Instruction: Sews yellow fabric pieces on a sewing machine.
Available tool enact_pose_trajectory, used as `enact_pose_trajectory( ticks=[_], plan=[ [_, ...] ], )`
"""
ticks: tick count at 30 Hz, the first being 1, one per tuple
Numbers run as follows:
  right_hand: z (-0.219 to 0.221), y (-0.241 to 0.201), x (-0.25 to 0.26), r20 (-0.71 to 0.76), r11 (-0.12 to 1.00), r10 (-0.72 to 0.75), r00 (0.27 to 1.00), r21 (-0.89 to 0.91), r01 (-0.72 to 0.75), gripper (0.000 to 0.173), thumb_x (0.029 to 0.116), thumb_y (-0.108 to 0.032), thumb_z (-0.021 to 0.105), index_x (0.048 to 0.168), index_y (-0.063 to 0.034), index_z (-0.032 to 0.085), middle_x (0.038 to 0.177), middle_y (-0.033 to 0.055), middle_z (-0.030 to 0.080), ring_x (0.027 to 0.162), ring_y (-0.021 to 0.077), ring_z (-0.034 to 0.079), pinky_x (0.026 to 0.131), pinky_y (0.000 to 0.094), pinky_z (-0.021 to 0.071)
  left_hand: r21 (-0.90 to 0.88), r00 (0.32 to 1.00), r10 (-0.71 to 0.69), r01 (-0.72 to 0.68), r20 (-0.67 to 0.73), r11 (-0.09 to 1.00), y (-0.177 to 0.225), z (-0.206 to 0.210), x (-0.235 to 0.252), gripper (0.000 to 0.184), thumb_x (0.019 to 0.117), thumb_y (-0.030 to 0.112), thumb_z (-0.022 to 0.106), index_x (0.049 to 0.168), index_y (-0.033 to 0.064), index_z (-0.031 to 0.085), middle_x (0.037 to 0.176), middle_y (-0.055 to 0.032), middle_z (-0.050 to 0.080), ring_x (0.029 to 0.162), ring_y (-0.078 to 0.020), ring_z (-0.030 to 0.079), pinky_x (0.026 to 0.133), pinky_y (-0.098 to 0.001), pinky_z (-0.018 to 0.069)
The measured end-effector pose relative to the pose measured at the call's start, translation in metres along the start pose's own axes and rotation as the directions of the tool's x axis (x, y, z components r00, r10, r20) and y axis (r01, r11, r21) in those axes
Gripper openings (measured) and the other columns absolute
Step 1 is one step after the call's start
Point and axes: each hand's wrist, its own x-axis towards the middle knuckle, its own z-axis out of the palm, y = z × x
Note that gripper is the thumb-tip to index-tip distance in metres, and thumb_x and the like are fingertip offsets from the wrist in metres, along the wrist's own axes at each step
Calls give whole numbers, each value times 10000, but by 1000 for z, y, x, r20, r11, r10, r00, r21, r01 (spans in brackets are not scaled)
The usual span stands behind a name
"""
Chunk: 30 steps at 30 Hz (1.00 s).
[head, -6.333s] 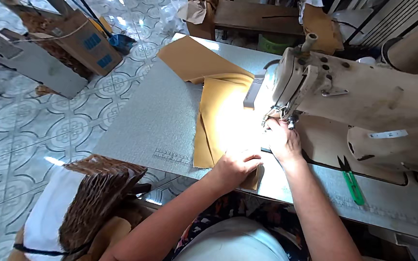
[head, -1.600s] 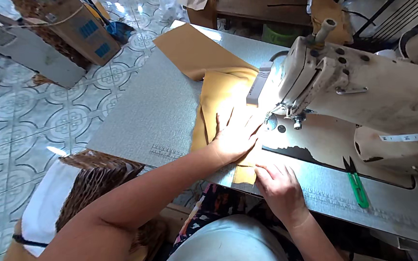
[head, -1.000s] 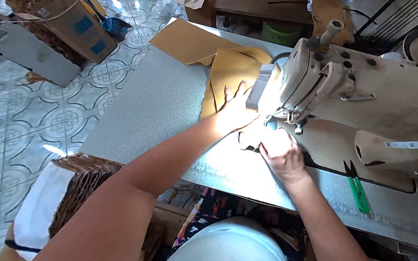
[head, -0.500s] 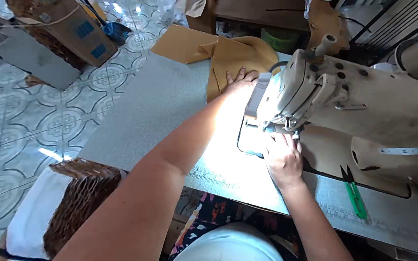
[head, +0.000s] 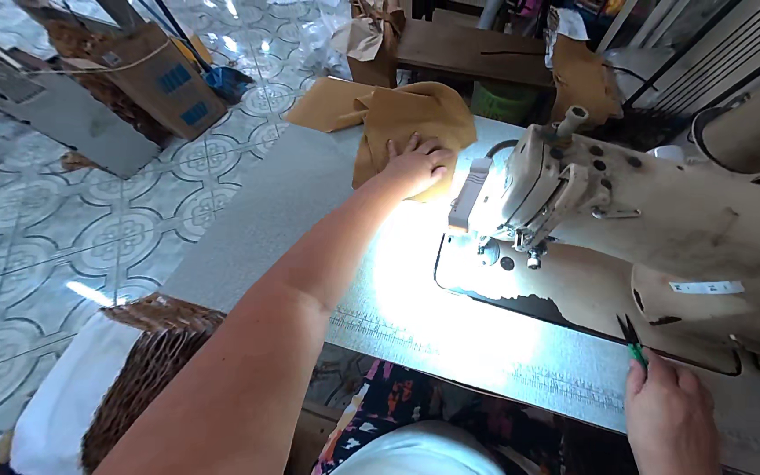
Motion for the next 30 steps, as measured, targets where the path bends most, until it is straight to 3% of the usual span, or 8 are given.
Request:
enact_pose_trajectory(
  ticks=[3,6,9,11,15,20,23,30],
  plan=[
    [-1,-30,6,-41,988,-83,996,127,87,282,1042,-57,474,1107,146,658,1021,354,664,927,524,683,764,624,555,55,1000,3,-3,-17,999,-34,-6,-11,466,1084,454,385,1538,375,453,1668,-4,335,1556,-415,202,1086,-851,127],
    [4,-98,9,33,890,-197,980,426,164,276,1042,-85,480,1214,62,639,873,192,710,703,307,709,638,483,600,63,1000,-7,8,-10,998,-43,-9,-24,475,1088,451,368,1551,374,434,1677,2,317,1562,-408,186,1089,-849,117],
    [14,-174,16,113,854,-330,937,459,246,310,1025,-139,549,1268,20,659,1031,181,740,881,307,741,785,476,600,75,1000,-19,19,0,997,-41,-9,-29,478,1091,449,351,1562,393,411,1685,27,296,1568,-395,176,1099,-841,118],
    [26,-208,28,96,847,-506,857,244,472,254,981,-118,581,1141,-12,748,1095,222,722,948,365,732,763,488,598,80,1000,-16,16,-1,997,-40,-9,-30,477,1091,451,349,1559,386,418,1687,26,294,1566,-399,181,1094,-843,119],
    [22,-259,54,422,945,-321,848,88,314,445,1117,-328,365,1399,-54,575,1181,201,697,1091,363,694,867,516,556,77,1000,-13,12,2,997,-37,-8,-37,486,1089,449,350,1563,368,420,1683,9,303,1567,-404,170,1106,-837,108],
    [34,-231,44,324,927,-372,870,169,334,398,1107,-293,397,1385,-113,618,1162,169,715,1042,348,711,846,522,567,89,1000,28,-29,7,996,-19,0,-67,475,1090,427,374,1560,374,422,1675,-3,321,1559,-417,192,1097,-843,135],
    [51,-174,17,-64,860,-434,899,268,435,290,1002,-177,572,1132,10,752,962,206,751,816,351,754,696,490,610,60,997,64,-67,48,996,6,3,-109,474,1070,350,445,1544,335,464,1681,9,307,1566,-399,175,1106,-830,121],
    [39,-101,-29,-208,742,-404,891,494,452,524,1080,-359,445,1298,96,586,861,156,696,680,190,666,615,327,562,33,990,141,-142,23,989,57,31,-203,525,1074,490,297,1583,398,384,1649,51,377,1577,-359,170,1100,-842,107]
  ],
)
